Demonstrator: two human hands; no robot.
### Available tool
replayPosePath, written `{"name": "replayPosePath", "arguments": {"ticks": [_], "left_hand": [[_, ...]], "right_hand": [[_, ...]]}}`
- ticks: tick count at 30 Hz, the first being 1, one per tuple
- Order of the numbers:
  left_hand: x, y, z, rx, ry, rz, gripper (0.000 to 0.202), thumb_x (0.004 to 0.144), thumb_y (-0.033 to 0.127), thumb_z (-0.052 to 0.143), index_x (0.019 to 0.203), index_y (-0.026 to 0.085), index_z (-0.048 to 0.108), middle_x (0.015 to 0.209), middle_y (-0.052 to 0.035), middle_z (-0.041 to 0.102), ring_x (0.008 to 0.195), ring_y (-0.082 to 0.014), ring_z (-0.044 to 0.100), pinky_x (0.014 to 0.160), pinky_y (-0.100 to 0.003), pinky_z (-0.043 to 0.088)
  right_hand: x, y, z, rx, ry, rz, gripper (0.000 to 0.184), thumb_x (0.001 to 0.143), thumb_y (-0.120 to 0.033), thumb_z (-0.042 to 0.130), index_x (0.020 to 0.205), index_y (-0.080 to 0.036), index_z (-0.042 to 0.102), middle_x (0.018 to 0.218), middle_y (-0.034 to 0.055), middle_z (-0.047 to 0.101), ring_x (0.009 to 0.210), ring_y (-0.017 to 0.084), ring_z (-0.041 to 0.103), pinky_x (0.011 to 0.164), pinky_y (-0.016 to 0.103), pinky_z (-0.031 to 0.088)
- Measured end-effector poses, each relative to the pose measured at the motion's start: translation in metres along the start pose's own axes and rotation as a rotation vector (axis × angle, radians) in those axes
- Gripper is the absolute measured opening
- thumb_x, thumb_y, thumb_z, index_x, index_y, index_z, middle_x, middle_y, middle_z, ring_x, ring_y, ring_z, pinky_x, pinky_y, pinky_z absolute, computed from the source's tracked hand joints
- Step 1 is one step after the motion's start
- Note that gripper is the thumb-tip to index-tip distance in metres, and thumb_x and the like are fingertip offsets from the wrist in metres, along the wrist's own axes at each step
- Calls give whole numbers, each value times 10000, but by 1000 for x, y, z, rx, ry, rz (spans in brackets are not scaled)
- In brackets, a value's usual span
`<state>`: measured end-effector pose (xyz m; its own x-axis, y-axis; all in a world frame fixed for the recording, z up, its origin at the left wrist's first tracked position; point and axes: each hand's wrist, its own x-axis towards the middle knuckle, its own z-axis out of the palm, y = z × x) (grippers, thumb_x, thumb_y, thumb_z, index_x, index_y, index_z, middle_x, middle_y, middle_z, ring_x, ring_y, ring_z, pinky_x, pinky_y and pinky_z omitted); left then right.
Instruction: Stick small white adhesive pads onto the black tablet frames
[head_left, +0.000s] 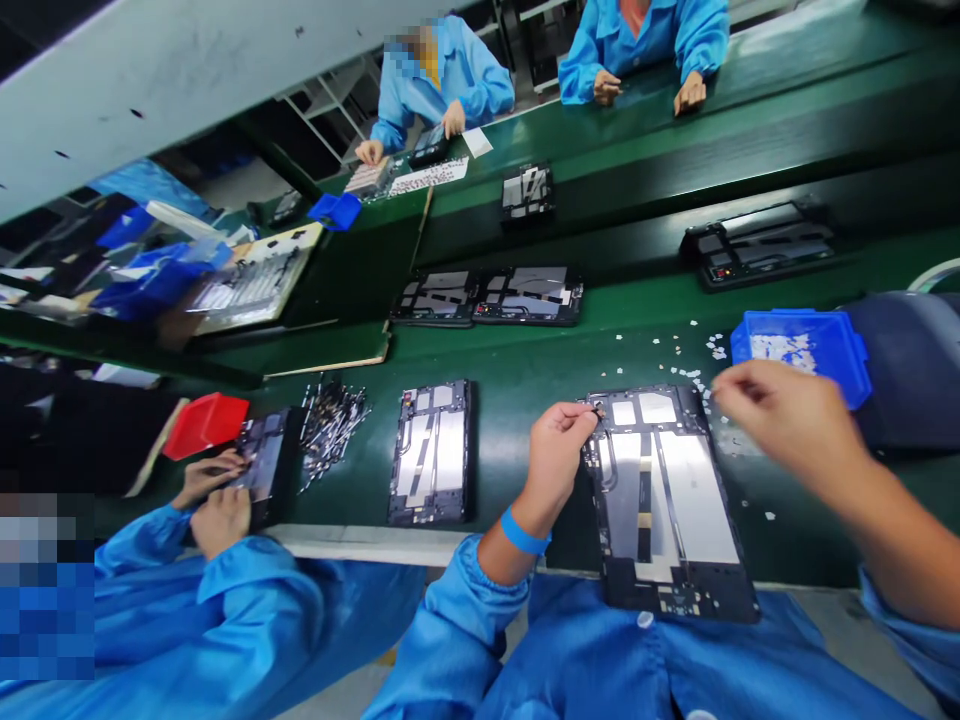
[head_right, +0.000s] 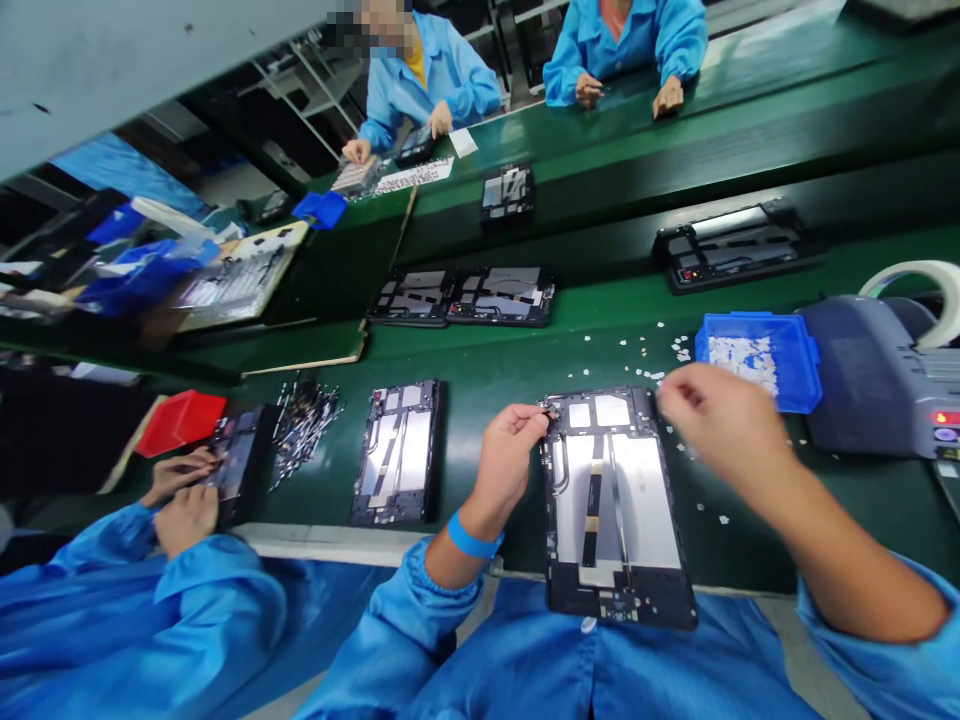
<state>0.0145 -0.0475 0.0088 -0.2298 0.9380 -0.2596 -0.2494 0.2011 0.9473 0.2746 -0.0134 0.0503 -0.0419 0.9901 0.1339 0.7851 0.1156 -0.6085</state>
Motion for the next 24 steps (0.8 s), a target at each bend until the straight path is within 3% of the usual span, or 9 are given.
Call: {"name": "replayPosePath", "arguments": {"ticks": [3,7,15,18,20,22,24], "left_hand": [[-1,-2,1,15,10,12,192,745,290,845,858,170,747,863,-50,782,814,-157,700,803,-285,517],[-4,-2,2,22,11,30,188,748,279,840,870,168,751,868,-46,777,821,-160,703,816,-294,527],[-7,-2,4,29,7,39,165,767,273,818,879,167,760,901,-58,788,844,-173,714,827,-307,536],[-6,-3,3,33,8,28,166,772,282,813,881,167,764,902,-62,790,844,-175,715,822,-306,534],[-5,-3,2,37,13,21,171,771,291,813,880,168,765,900,-64,791,848,-175,715,825,-304,530],[-5,-3,2,39,8,21,170,776,293,808,885,170,767,903,-67,792,859,-179,717,835,-306,529],[-7,0,-1,75,-28,34,167,793,287,795,914,174,776,933,-76,796,878,-188,718,836,-311,530]], "right_hand": [[-9,-33,38,95,-170,-203,160,897,-287,593,876,-220,737,842,40,738,778,197,662,719,308,449],[-9,-63,78,86,-188,-249,167,906,-234,566,796,-213,690,783,34,701,759,192,635,711,302,417],[-1,-71,87,90,-158,-237,146,837,-194,552,711,-215,621,722,23,649,694,175,579,668,295,357],[4,-65,73,132,-140,-215,136,808,-193,548,682,-220,592,712,19,642,688,175,572,662,296,360],[9,-43,47,138,-96,-145,112,804,-211,557,711,-228,619,739,21,661,713,184,591,671,301,379],[15,-10,13,51,-24,-4,93,814,-244,583,765,-242,662,776,31,681,722,197,599,677,321,392],[19,22,-22,-212,46,224,89,814,-290,638,734,-261,664,728,44,658,633,202,531,650,361,366]]}}
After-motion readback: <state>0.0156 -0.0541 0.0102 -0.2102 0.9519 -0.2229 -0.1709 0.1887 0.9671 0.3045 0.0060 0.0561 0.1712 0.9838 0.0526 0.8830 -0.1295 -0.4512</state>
